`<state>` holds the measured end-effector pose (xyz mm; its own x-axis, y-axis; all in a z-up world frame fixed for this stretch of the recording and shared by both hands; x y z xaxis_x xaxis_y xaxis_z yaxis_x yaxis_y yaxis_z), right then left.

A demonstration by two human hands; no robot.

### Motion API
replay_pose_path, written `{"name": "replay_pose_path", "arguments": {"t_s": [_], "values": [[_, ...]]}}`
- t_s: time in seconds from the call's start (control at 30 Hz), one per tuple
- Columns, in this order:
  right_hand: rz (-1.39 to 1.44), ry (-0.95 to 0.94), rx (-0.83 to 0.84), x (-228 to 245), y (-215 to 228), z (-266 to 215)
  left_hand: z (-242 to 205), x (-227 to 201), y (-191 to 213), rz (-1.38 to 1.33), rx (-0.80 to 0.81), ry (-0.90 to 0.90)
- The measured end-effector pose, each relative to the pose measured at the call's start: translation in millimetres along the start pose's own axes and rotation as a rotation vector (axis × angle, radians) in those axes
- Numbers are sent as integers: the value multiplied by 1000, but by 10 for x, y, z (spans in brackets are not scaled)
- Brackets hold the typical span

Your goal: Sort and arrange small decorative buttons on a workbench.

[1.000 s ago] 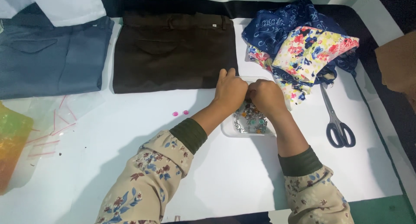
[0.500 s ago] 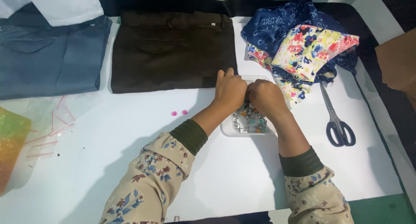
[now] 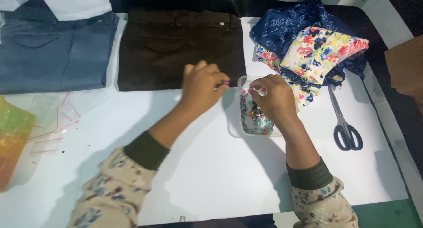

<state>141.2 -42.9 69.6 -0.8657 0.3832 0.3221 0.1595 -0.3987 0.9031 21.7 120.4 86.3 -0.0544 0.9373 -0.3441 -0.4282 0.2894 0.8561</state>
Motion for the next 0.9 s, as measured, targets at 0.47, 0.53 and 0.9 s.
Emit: {"name": "replay_pose_path", "arguments": {"t_s": [0.47,0.53,0.9], "values": [[253,102,236,1322,-859,7,-1307,620,185,-29,154,188],[220,98,247,1347,-946,-22,-1408,659,80,-6,115,174],[150,141,232,1367,-972,-78,-1376,518,137,-12,60,126]]}}
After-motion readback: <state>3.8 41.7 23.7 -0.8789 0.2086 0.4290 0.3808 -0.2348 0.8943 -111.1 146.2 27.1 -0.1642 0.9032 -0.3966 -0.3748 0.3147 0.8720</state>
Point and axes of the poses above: each hand's wrist, its own z-axis towards the middle knuckle, its own y-axis out of the back of the hand, x = y × z, the point moved 7 cm from there along z, towards the middle knuckle, and after that the axes turned 9 degrees about x, right-handed, at the moved point
